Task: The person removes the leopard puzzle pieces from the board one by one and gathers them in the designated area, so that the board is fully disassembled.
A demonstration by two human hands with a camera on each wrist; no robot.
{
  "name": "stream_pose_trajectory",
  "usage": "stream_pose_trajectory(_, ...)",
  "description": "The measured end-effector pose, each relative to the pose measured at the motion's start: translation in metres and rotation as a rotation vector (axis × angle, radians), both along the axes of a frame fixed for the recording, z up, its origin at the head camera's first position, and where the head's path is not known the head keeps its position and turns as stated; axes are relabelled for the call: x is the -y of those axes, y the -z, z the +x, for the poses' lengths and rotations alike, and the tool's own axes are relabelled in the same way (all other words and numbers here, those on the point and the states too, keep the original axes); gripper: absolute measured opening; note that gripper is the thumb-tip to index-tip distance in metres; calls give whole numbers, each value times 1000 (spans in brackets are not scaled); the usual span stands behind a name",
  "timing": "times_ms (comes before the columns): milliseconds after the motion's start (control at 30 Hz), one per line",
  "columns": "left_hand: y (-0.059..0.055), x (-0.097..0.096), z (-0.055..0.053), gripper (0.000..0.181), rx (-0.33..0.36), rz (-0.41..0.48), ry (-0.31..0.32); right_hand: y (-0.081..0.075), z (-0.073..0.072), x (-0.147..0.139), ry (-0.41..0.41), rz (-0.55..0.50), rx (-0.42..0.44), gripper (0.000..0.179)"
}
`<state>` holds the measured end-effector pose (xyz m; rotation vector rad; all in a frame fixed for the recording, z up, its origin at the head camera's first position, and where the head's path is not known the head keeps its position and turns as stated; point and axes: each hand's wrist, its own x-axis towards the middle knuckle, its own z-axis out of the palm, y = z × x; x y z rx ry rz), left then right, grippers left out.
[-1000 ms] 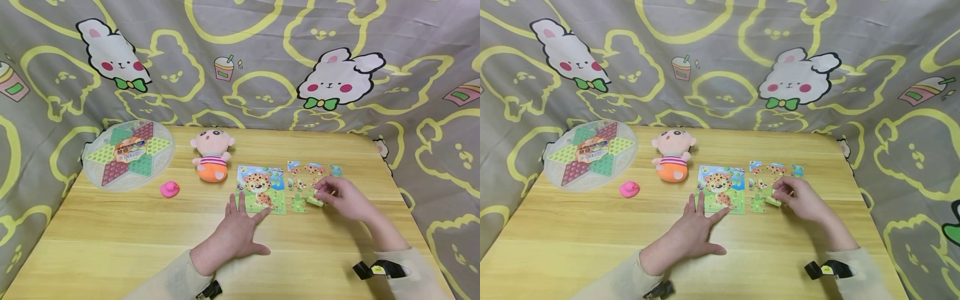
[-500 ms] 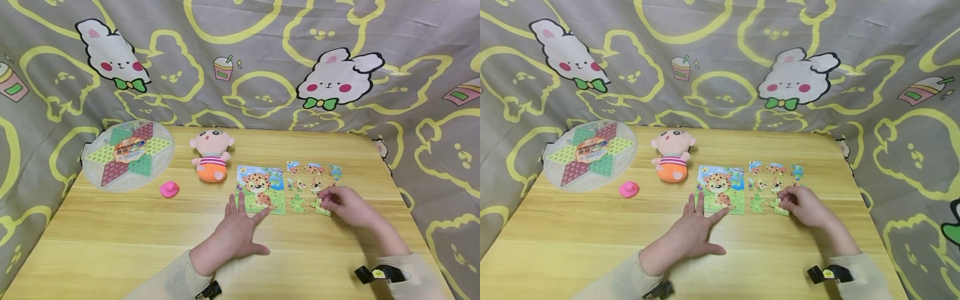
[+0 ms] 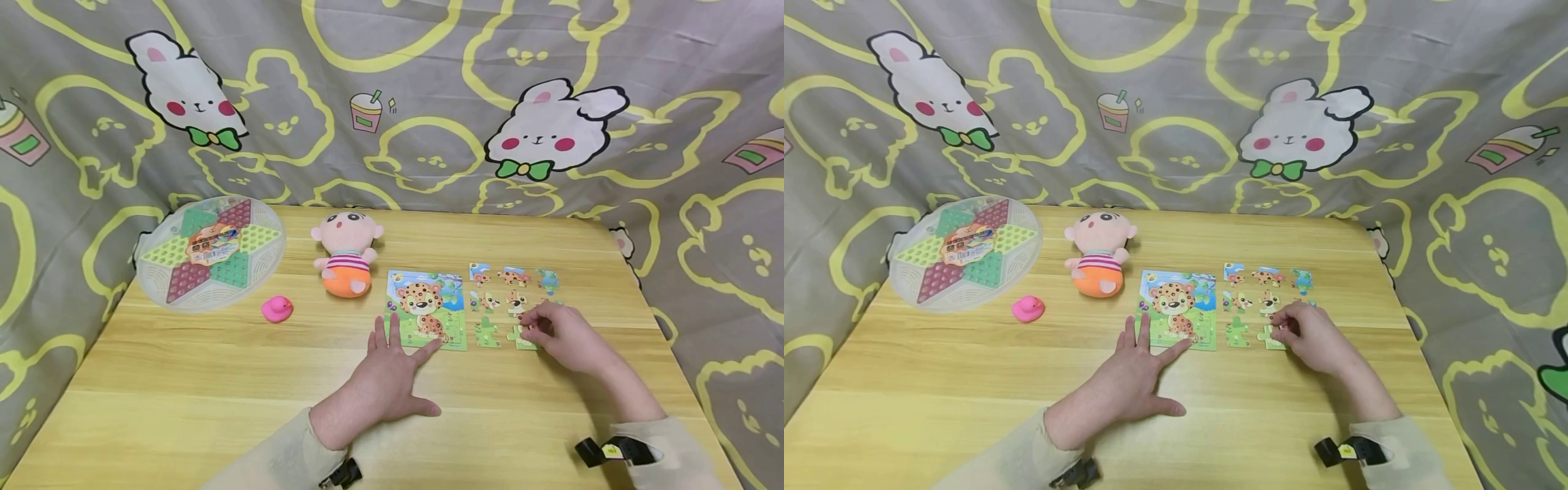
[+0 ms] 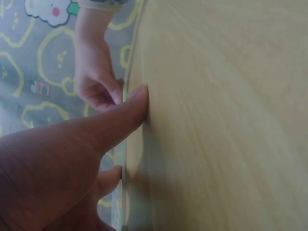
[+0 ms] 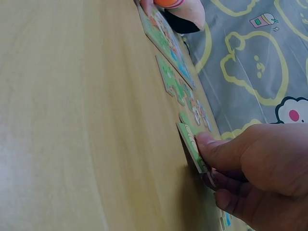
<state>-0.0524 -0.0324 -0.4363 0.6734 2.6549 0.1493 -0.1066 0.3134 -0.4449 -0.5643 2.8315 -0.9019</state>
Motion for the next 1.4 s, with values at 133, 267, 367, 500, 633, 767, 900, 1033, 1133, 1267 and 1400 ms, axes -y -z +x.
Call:
stream_pose_trajectory(133, 0, 1, 0, 110, 7, 5, -3, 2, 0, 1, 10, -8, -12, 13)
stream_pose_trajectory(267, 0, 2, -1, 111, 7, 7, -3, 3, 1, 2, 13, -17, -27, 16)
stream_pose_trajectory(367, 0, 2, -1, 111, 3, 5, 1, 4, 1, 3, 12, -16, -45, 17)
stream_pose_trajectory(500, 1, 2, -2, 111, 4, 5, 0, 1, 3, 11, 19, -11, -76, 17)
stream_pose_trajectory(633, 2, 3, -2, 110, 2, 10, -1, -4, 4, 27, 11, -9, -96, 16)
stream_pose_trajectory(767, 2, 3, -3, 109, -6, 8, 6, -7, 4, 46, -27, -7, -87, 15)
stream_pose_trajectory(900, 2, 3, -3, 107, -7, -3, 12, -8, 1, 64, -80, -24, -57, 16)
stream_pose_trajectory(1033, 2, 3, -3, 106, -1, -3, 13, -7, -4, 82, -137, -24, -51, 20)
stream_pose_trajectory(1133, 2, 3, -3, 105, 3, 2, 13, -5, -8, 93, -180, -8, -44, 28)
stream_pose_trajectory(1267, 1, 2, -3, 104, 8, 12, 15, -4, -13, 104, -213, 33, -23, 40)
stream_pose_trajectory(1400, 1, 2, -3, 104, 1, 10, 23, -4, -17, 109, -221, 67, -10, 48)
